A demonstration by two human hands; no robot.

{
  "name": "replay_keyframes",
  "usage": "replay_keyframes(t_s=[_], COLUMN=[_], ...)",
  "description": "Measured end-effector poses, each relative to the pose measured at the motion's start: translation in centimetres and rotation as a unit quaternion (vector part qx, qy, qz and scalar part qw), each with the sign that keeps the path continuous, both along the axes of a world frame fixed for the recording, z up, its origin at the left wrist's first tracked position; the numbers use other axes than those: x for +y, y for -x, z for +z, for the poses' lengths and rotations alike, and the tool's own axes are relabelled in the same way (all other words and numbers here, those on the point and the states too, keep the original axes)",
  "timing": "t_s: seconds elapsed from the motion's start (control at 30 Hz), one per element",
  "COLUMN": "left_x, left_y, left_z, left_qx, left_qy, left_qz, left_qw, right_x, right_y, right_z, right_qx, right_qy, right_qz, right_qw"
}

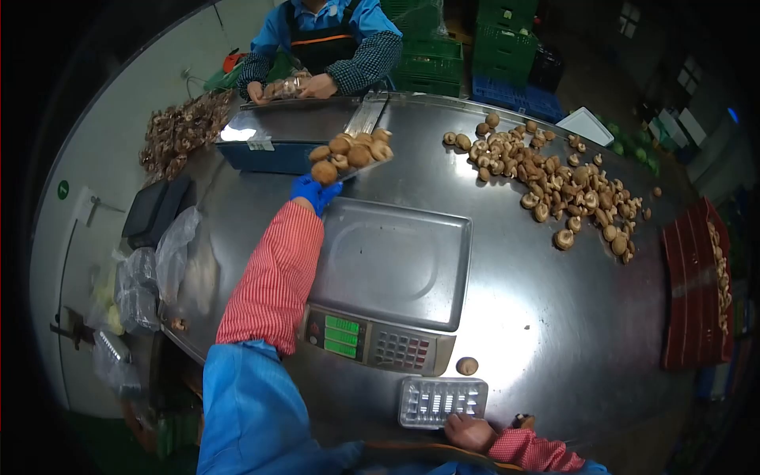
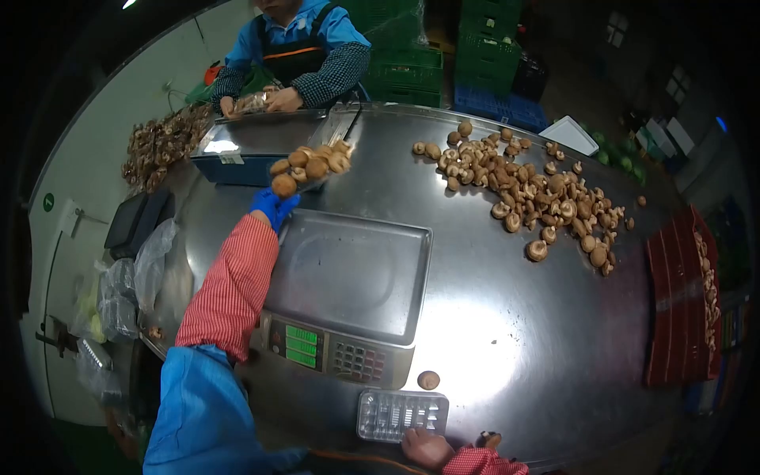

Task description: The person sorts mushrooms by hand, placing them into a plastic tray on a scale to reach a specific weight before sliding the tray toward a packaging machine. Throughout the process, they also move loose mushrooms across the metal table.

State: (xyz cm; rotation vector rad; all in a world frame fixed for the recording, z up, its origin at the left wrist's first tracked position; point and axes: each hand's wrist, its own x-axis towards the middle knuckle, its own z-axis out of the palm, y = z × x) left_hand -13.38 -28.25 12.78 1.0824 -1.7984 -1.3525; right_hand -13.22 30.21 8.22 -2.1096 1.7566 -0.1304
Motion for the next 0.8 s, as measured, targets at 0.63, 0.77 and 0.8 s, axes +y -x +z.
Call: replay_keyframes(t_s=[0.63, 0.77, 0.8], left_x=[15.4, 28.7, 31.2], left_y=[-7.3, -17.2, -19.2], left_z=[2.1, -0.8, -4.2], left_qx=[0.051, -0.248, -0.283], left_qy=[-0.212, -0.357, -0.412], left_qz=[-0.107, -0.287, -0.306], left_qw=[0.970, 0.853, 0.810], right_x=[1.2, -0.2, -0.8], right_y=[-0.3, 1.3, 2.0], right_z=[0.2, 3.1, 3.8], right_qx=[-0.035, -0.044, -0.038], right_qy=[0.019, 0.112, 0.143], right_qz=[-0.055, -0.156, -0.201], right_qw=[0.998, 0.980, 0.968])
